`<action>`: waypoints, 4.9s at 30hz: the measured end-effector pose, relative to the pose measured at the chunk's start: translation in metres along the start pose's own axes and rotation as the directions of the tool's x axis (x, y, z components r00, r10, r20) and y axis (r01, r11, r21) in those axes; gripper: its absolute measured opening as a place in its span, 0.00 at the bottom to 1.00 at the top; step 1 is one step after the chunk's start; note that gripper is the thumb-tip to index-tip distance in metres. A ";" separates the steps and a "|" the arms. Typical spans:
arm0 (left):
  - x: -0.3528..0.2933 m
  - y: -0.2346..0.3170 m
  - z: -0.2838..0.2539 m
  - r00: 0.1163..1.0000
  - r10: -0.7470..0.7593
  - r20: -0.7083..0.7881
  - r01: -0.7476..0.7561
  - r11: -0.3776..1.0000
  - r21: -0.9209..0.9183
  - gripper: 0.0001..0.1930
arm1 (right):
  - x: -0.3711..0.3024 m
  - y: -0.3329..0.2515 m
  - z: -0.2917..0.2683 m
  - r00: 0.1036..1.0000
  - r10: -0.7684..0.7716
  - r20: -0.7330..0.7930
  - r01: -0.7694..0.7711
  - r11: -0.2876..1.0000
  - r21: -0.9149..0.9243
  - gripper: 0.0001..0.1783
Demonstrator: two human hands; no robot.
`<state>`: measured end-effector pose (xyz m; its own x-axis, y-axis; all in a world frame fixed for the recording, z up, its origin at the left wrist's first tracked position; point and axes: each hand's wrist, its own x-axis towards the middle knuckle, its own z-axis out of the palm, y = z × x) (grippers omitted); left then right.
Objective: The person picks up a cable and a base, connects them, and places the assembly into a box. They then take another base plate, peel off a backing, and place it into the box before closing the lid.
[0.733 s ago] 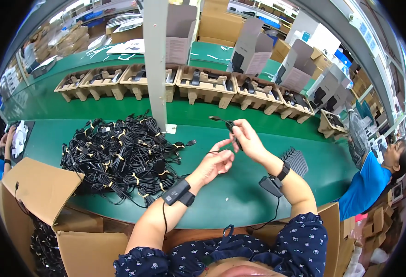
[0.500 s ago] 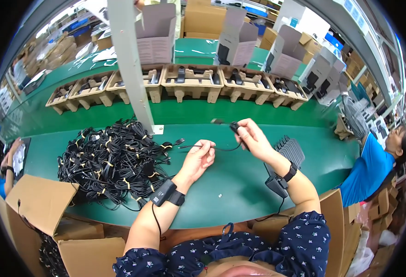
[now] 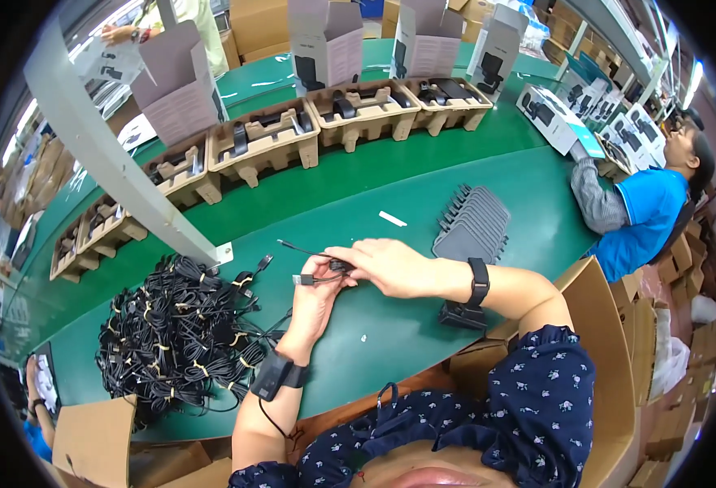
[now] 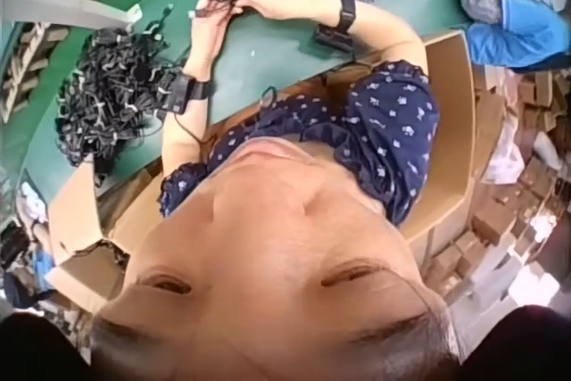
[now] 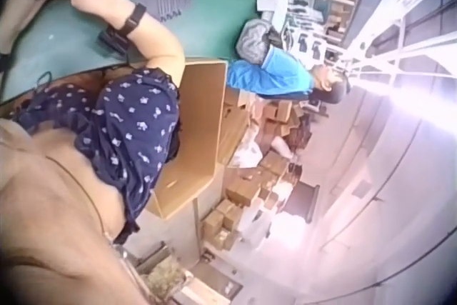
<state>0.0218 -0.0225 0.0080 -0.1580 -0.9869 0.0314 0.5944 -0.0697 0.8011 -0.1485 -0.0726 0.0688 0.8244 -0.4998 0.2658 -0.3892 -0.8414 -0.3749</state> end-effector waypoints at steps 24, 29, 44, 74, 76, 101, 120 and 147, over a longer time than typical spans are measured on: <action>0.008 0.003 -0.017 0.980 -0.092 -0.175 0.110 0.989 0.095 0.09 | 0.078 0.305 -0.166 0.584 0.661 -0.471 -0.791 0.333 -0.514 0.19; 0.001 0.002 -0.030 0.988 -0.061 -0.140 0.076 0.992 0.102 0.10 | 0.106 0.341 -0.133 0.567 0.644 -0.513 -0.821 0.393 -0.414 0.20; 0.002 -0.006 -0.033 0.995 -0.070 -0.065 0.074 0.995 0.065 0.09 | 0.068 0.410 -0.116 0.547 0.557 -0.625 -0.826 0.482 -0.293 0.22; 0.009 -0.010 -0.037 0.998 -0.050 -0.046 0.055 0.993 0.106 0.08 | 0.026 0.331 -0.136 0.844 0.399 -0.359 -0.506 0.370 -0.779 0.32; 0.010 -0.009 -0.037 0.997 -0.062 -0.055 0.067 0.992 0.102 0.08 | 0.026 0.295 -0.127 0.833 0.265 -0.486 -0.553 0.398 -0.732 0.32; -0.001 -0.009 -0.027 0.972 0.184 -0.144 -0.097 0.879 0.466 0.08 | -0.040 0.013 0.000 0.966 0.229 0.119 -0.190 0.942 -0.276 0.47; -0.003 0.009 -0.035 0.837 0.510 -0.198 -0.019 0.388 0.921 0.16 | 0.023 0.008 0.026 0.980 0.148 -0.133 -0.149 0.989 -0.001 0.32; 0.008 0.009 -0.049 0.978 0.022 -0.206 -0.035 0.997 -0.063 0.12 | 0.065 0.035 0.010 0.902 0.410 -0.133 -0.154 0.596 0.788 0.12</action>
<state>0.0639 -0.0379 -0.0140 0.0204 -0.9970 -0.0748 0.6481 -0.0438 0.7603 -0.1044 -0.1325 0.0636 0.5299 -0.8231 0.2042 -0.0350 -0.2619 -0.9645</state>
